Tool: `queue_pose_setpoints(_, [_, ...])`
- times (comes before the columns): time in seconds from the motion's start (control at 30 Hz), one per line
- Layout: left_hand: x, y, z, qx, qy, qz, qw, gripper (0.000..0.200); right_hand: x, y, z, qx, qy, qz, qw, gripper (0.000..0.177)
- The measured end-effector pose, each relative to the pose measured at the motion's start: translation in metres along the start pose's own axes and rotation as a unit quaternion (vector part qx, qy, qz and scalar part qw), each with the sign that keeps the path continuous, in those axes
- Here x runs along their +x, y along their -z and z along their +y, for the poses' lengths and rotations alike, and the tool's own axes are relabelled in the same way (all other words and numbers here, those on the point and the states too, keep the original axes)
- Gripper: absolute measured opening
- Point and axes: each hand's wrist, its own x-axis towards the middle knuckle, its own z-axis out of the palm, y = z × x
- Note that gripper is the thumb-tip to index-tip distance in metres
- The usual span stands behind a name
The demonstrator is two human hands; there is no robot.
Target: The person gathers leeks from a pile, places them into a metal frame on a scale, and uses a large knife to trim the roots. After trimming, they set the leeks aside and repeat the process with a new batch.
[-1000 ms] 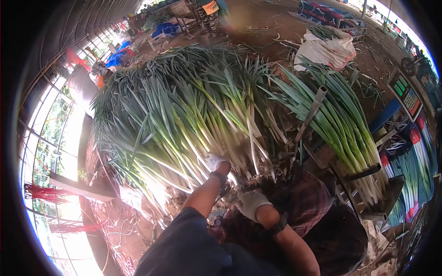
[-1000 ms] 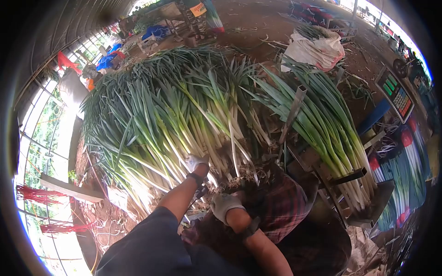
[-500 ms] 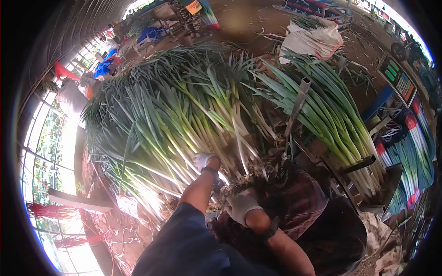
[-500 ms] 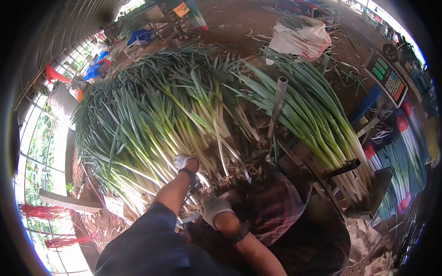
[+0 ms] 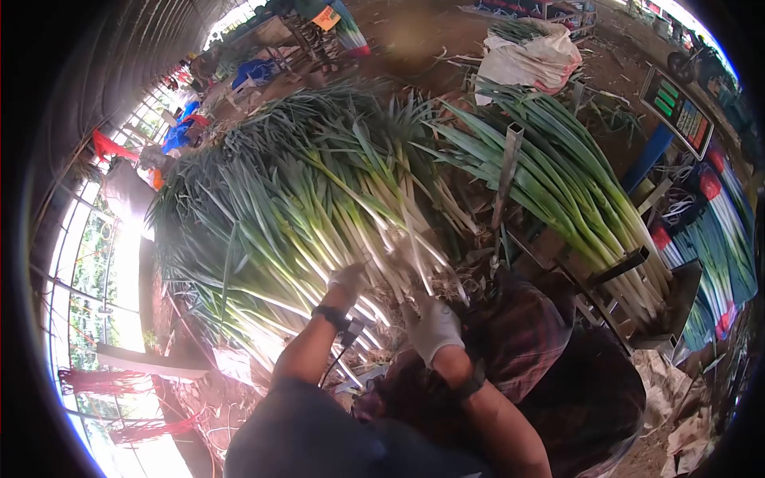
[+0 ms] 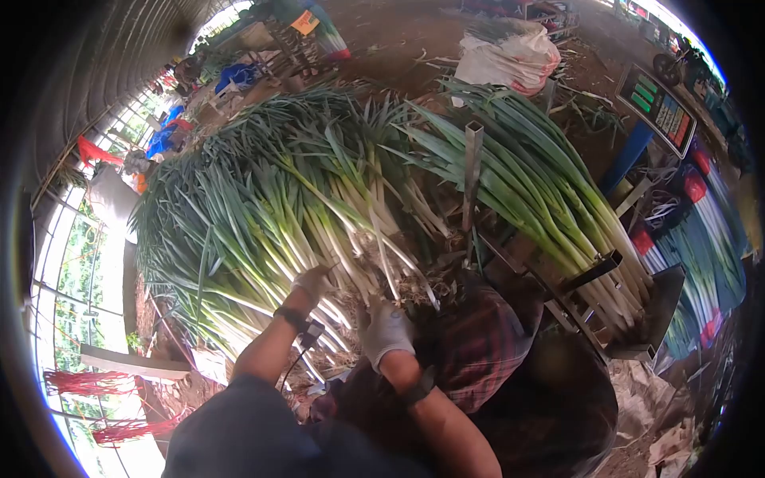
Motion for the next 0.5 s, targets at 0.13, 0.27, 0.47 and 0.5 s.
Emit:
queue_pose_setpoints(0.13, [-0.079,0.018,0.024,-0.652,0.112,0.048,0.749,0.052,0.002,0.013,-0.024,0.210,-0.066,-0.092,0.971,0.050])
queue_pose_setpoints(0.27, [-0.138,0.014,0.065,-0.747,0.133,0.041,0.650,0.043,0.005,-0.036,0.004,0.342,-0.028,-0.205,0.917,0.055])
queue_pose_setpoints(0.47, [-0.142,-0.045,0.036,-0.829,0.030,-0.059,0.555,0.041,0.010,-0.030,-0.006,0.124,0.015,-0.315,0.941,0.041])
queue_pose_setpoints(0.5, [-0.144,-0.044,0.038,-0.820,0.015,-0.049,0.570,0.044,0.012,-0.028,-0.010,0.097,0.008,-0.313,0.945,0.040])
